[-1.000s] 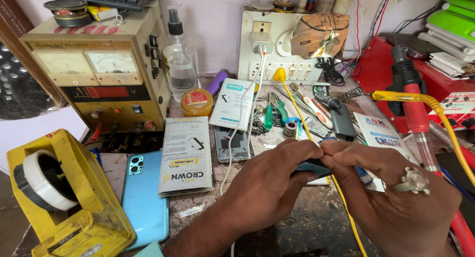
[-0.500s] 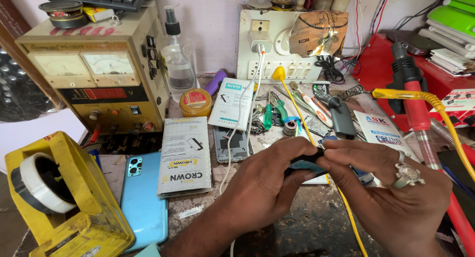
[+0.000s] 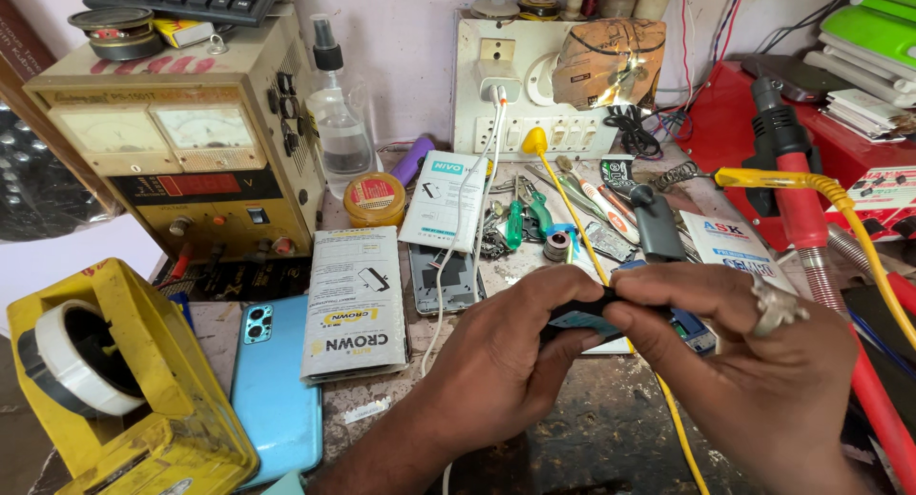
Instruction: The person heats the back of a disassembled smartphone with a heat gun, then pries the back cover away from the frame. They remove the old battery, peel the backing from a new replacement battery, fit it into the phone body, and press the back cover closed.
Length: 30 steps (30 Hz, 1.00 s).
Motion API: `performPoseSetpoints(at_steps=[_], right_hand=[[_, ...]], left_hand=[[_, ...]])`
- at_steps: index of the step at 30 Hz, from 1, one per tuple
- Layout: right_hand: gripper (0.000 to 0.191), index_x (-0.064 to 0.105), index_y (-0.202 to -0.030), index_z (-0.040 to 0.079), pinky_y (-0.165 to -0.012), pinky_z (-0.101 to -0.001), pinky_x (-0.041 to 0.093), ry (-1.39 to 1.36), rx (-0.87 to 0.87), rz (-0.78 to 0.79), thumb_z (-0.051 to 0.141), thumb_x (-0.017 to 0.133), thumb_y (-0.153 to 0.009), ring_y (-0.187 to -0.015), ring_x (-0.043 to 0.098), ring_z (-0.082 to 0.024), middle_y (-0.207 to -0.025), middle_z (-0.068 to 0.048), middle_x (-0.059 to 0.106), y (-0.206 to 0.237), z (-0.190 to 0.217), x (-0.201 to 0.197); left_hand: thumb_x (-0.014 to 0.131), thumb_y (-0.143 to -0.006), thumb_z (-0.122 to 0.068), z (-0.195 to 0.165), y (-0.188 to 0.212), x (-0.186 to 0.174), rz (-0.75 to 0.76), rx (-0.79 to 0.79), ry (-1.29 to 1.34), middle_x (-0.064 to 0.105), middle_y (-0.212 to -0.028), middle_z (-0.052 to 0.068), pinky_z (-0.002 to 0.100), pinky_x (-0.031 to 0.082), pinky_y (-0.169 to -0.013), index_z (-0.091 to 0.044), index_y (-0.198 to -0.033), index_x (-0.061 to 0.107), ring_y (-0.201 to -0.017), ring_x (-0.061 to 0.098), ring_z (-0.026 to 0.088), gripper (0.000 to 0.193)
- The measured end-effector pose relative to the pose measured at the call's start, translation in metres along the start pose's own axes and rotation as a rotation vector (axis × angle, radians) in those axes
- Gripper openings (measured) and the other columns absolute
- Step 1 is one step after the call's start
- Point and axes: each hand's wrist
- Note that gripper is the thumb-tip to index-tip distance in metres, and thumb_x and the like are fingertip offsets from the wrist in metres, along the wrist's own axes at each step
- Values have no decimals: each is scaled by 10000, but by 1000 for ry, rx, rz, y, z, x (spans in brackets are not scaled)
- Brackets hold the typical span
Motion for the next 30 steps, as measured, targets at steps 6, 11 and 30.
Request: performPoseSetpoints(at_steps=[6, 11, 30], right_hand=[[195, 759, -1029, -20, -903, -282, 605, -176, 119, 73, -41, 768, -836, -1017, 734, -152, -1079, -112, 783, 0, -8, -6], [198, 792, -1012, -17, -773, -269, 615, -206, 371, 72, -36, 775, -815, -873, 730, -112, -980, -92, 814, -3, -8, -7], [182, 788, -1064, -34, -778, -275, 608, -333, 416, 173, -35, 762, -884, -900, 743, -133, -979, -103, 807, -6, -8, -13]], left_hand=[[741, -963, 9, -2, 0, 0, 14, -32, 21, 689, -1202, 132, 379, 617, -878, -74, -1338, 479, -1091, 750, 321, 465], [750, -956, 7, -1, 0, 0, 15, -13, 6, 690, -1183, 134, 387, 612, -872, -75, -1332, 475, -1080, 747, 324, 473], [751, -960, 11, -1, 1, 1, 10, 38, -9, 682, -1174, 134, 400, 605, -870, -82, -1339, 476, -1065, 733, 342, 478]])
Point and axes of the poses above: each hand's wrist, its own y-axis away from the middle knuckle, its own x-axis out of the palm, z = x × y
